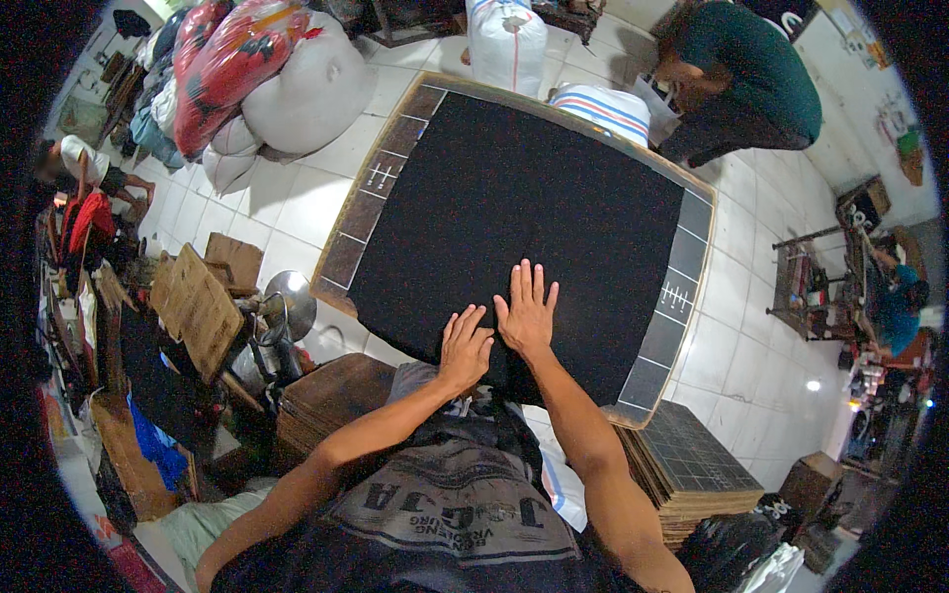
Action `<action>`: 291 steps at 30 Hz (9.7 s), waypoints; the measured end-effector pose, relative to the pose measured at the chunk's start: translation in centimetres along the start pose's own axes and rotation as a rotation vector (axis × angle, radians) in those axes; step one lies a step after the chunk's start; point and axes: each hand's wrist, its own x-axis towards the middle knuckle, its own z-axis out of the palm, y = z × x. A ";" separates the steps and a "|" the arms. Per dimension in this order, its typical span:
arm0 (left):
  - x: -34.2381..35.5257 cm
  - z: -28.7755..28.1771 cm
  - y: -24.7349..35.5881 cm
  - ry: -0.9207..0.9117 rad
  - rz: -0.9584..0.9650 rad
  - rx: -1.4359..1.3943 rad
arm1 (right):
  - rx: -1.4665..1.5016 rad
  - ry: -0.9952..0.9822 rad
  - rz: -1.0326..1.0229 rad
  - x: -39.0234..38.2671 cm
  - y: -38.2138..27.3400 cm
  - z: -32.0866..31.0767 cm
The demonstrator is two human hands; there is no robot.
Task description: The person aligns a black fabric piece on a gridded cutting board, then uses scissors to trim the edges along the grid lines. After cutting, the person folds the fabric and places it on the board.
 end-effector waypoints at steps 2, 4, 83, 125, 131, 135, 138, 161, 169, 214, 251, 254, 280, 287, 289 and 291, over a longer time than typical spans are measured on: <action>0.0 -0.1 -0.1 -0.012 0.001 0.007 | -0.012 -0.011 -0.001 0.0 0.0 0.0; -0.1 -0.1 -0.1 -0.028 -0.005 0.013 | -0.012 -0.010 -0.002 0.0 -0.1 -0.1; 24.4 -6.0 -14.7 -0.182 -0.124 0.004 | -0.109 -0.099 0.162 13.3 -5.7 1.2; 26.3 -11.3 -16.9 0.204 -0.562 -0.513 | 0.913 -0.199 -0.179 43.0 0.0 -12.2; 27.2 -14.8 -11.0 0.253 -0.292 -0.690 | 1.056 -0.030 -0.236 41.3 1.5 -16.8; 28.1 -17.5 -7.9 0.257 -0.258 -0.839 | 1.158 0.091 -0.305 40.7 1.7 -18.9; 28.2 -18.9 -7.1 0.260 -0.251 -0.885 | 1.197 0.113 -0.344 40.6 1.7 -19.5; 11.5 -20.7 -12.8 -0.178 -0.737 -1.006 | 0.819 0.197 -0.277 48.9 1.1 -8.4; 10.3 -19.8 -14.0 -0.104 -0.778 -1.013 | 0.814 0.116 -0.278 48.5 -0.7 -7.3; 48.5 10.1 0.4 -0.258 0.274 0.012 | -0.073 0.292 0.613 19.6 23.9 -5.3; 53.0 5.2 -3.7 -0.595 -0.106 -0.041 | -0.036 0.097 0.164 21.8 20.0 -5.2; 52.5 4.3 -4.1 -0.573 -0.047 0.009 | -0.054 0.062 0.142 22.2 21.0 -5.7; 52.4 3.9 -8.6 -0.466 0.052 -0.131 | -0.013 -0.225 -0.591 24.1 17.1 -6.9; 52.2 3.4 -7.5 -0.474 0.061 -0.081 | -0.062 -0.189 -0.581 29.9 19.9 -7.8; 52.2 2.8 -7.3 -0.489 0.042 -0.071 | -0.104 -0.197 -0.550 30.7 20.1 -8.1; 52.3 1.7 -7.7 -0.495 0.086 0.027 | -0.111 -0.192 -0.505 31.0 20.2 -8.2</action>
